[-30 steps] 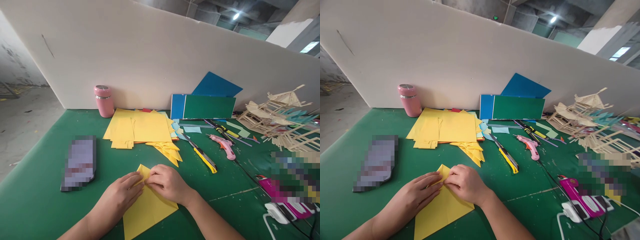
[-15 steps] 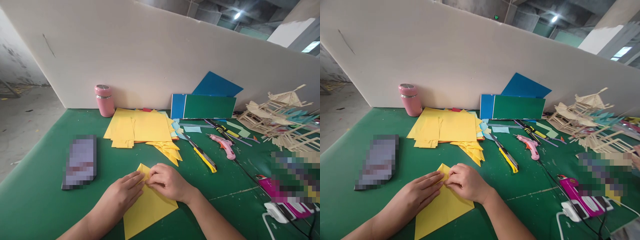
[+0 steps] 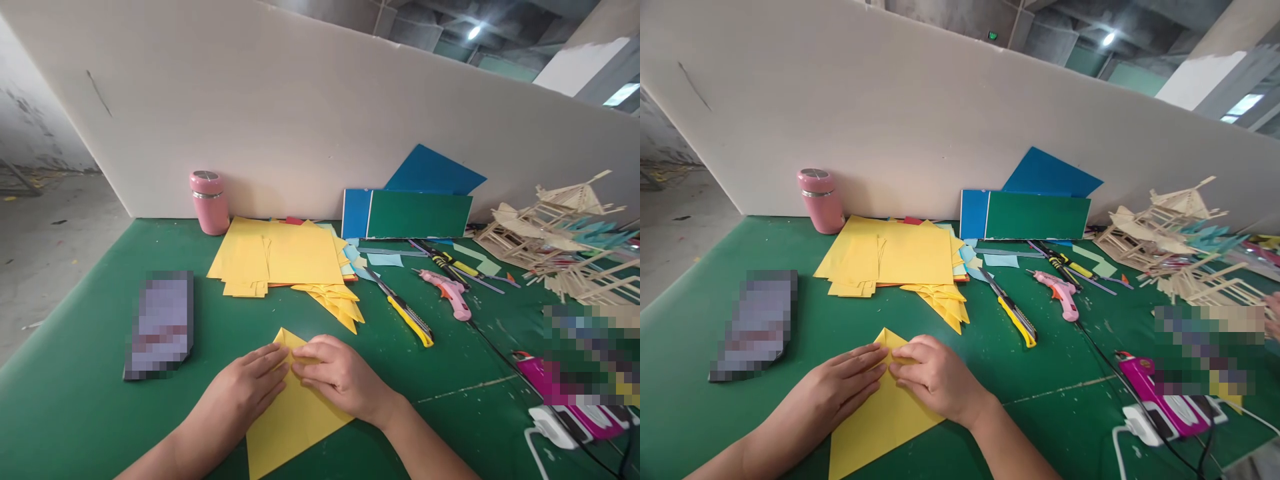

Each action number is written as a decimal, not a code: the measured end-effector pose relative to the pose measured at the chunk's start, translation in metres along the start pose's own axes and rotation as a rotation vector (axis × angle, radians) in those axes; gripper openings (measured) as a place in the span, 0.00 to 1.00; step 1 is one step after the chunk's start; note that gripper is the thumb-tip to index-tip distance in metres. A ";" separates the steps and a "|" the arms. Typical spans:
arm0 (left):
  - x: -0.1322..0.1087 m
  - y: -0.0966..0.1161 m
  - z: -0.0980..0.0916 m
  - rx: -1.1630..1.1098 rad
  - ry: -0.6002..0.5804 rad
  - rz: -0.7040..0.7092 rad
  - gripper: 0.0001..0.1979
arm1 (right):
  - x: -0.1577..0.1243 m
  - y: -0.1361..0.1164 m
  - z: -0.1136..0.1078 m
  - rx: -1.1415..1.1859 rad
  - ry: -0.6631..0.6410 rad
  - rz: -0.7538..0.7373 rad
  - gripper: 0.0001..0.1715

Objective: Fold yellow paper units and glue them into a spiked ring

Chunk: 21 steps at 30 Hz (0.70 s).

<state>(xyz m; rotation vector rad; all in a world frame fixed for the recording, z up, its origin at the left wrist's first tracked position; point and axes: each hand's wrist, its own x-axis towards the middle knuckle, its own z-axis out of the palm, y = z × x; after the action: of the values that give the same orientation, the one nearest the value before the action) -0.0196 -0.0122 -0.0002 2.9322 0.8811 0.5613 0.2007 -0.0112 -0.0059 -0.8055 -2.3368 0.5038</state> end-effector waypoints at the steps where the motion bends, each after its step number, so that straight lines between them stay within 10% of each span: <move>1: 0.001 0.001 0.000 0.019 0.004 0.003 0.22 | 0.000 0.001 0.000 -0.004 -0.001 0.001 0.11; 21: 0.004 -0.005 0.003 0.038 0.007 -0.039 0.12 | 0.003 0.000 -0.001 0.016 -0.041 0.009 0.12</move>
<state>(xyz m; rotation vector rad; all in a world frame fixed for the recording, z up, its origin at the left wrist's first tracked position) -0.0178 -0.0058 -0.0022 2.9413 0.9577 0.5600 0.1997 -0.0092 -0.0039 -0.8065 -2.3649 0.5468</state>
